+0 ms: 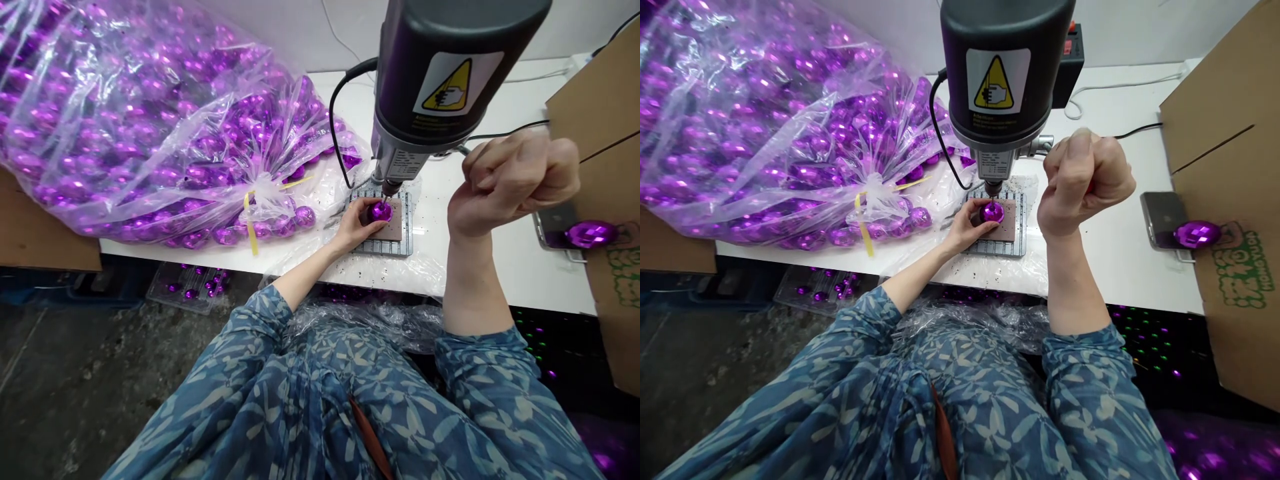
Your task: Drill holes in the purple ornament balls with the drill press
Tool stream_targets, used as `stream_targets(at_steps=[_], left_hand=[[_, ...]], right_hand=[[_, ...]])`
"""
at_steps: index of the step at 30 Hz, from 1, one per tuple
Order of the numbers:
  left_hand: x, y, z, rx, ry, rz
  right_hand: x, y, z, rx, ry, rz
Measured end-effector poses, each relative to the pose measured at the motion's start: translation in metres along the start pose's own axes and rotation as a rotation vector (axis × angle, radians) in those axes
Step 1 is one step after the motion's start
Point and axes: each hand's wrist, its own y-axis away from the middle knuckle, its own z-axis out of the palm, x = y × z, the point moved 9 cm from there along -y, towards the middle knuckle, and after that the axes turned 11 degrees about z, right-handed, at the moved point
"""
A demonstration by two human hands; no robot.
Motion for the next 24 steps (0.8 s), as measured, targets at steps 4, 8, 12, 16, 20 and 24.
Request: stream_targets(at_steps=[4,8,12,16,20,24], left_hand=[[-0.002,0.000,-0.001,0.005,0.011,-0.013],[-0.003,0.000,-0.001,0.012,0.009,-0.016],[-0.002,0.000,-0.001,0.017,0.009,-0.016],[0.000,0.000,-0.001,0.023,0.018,-0.004],[0.001,0.000,-0.001,0.019,-0.005,0.012],[0.000,0.000,-0.001,0.006,-0.042,0.042]], right_hand=[[0.011,0.005,-0.007,-0.005,-0.015,-0.029],[0.017,0.009,-0.013,0.007,-0.017,-0.052],[0.021,0.013,-0.017,0.026,0.010,-0.047],[0.019,0.017,-0.017,0.019,0.015,-0.062],[0.013,0.019,-0.014,-0.018,-0.014,-0.097],[0.013,0.020,-0.015,-0.057,-0.042,-0.133]])
